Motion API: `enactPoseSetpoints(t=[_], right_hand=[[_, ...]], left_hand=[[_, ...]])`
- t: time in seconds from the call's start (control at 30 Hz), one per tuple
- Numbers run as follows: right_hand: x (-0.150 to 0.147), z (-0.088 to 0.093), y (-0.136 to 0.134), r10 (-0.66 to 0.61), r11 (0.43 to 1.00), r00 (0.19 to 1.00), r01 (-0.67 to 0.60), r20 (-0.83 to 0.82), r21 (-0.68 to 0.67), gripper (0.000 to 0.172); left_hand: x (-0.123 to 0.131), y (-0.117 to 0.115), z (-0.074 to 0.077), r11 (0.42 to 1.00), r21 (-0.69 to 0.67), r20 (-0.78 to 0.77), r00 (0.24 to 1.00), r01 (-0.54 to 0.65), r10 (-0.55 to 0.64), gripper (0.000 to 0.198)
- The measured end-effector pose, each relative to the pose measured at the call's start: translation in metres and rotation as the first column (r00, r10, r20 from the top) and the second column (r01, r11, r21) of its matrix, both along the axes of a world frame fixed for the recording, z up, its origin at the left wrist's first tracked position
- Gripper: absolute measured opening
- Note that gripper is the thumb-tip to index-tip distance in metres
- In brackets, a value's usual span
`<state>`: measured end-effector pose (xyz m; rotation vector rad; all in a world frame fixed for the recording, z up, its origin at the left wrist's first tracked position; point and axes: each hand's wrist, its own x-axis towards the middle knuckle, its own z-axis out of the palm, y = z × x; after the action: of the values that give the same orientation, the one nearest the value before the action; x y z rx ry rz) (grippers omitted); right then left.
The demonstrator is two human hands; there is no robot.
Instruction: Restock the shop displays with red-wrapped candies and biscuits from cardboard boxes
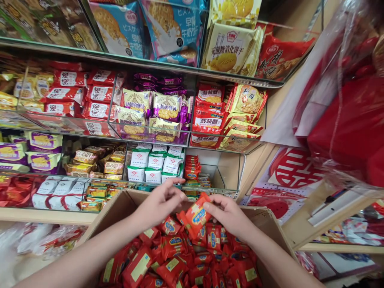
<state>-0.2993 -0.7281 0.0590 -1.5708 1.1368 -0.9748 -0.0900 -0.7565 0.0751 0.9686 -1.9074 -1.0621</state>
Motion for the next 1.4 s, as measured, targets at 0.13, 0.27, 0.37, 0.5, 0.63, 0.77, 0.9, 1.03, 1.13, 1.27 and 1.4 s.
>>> enactPoseSetpoints(t=[0.13, 0.27, 0.37, 0.5, 0.63, 0.77, 0.9, 1.03, 1.13, 1.27, 1.4], right_hand=[[-0.013, 0.015, -0.024, -0.244, 0.970, 0.959, 0.241, 0.143, 0.034, 0.028], [-0.023, 0.025, -0.060, -0.364, 0.931, 0.921, 0.356, 0.140, 0.078, 0.016], [-0.024, 0.021, -0.086, -0.371, 0.927, 0.928, 0.373, -0.042, 0.052, 0.011], [-0.016, 0.004, -0.111, -0.360, 0.927, 0.920, 0.372, -0.154, 0.055, 0.008], [-0.005, -0.009, -0.124, -0.343, 0.934, 0.914, 0.356, -0.215, 0.024, 0.006], [-0.005, -0.006, -0.129, -0.333, 0.943, 0.925, 0.331, -0.184, -0.043, 0.012], [-0.016, 0.011, -0.130, -0.344, 0.939, 0.914, 0.330, -0.217, -0.097, 0.020], [-0.018, 0.025, -0.130, -0.223, 0.941, 0.723, -0.015, -0.654, -0.337, 0.025], [-0.006, 0.024, -0.131, -0.174, 0.908, 0.487, -0.257, -0.856, -0.331, 0.032], [0.015, 0.010, -0.140, -0.141, 0.899, 0.413, -0.327, -0.900, -0.291, 0.032], [0.025, 0.002, -0.142, -0.179, 0.881, 0.399, -0.341, -0.899, -0.327, 0.030]], left_hand=[[0.041, -0.033, 0.004, 0.926, -0.329, 0.259, 0.925, -0.186, 0.278, 0.026], [0.060, -0.052, -0.014, 0.911, -0.344, 0.320, 0.884, -0.226, 0.340, 0.027], [0.057, -0.051, -0.025, 0.888, -0.371, 0.347, 0.847, -0.271, 0.403, 0.026], [0.051, -0.044, -0.028, 0.846, -0.422, 0.373, 0.788, -0.326, 0.490, 0.026], [0.050, -0.042, -0.029, 0.820, -0.466, 0.381, 0.761, -0.332, 0.525, 0.026], [0.050, -0.041, -0.031, 0.806, -0.496, 0.381, 0.753, -0.324, 0.537, 0.025], [0.049, -0.041, -0.033, 0.795, -0.513, 0.377, 0.746, -0.325, 0.548, 0.025], [0.048, -0.042, -0.034, 0.785, -0.525, 0.379, 0.735, -0.330, 0.563, 0.025], [0.048, -0.042, -0.034, 0.779, -0.538, 0.382, 0.730, -0.323, 0.566, 0.025], [0.049, -0.041, -0.035, 0.776, -0.552, 0.383, 0.733, -0.305, 0.561, 0.025], [0.049, -0.039, -0.035, 0.770, -0.563, 0.381, 0.732, -0.301, 0.564, 0.024]])
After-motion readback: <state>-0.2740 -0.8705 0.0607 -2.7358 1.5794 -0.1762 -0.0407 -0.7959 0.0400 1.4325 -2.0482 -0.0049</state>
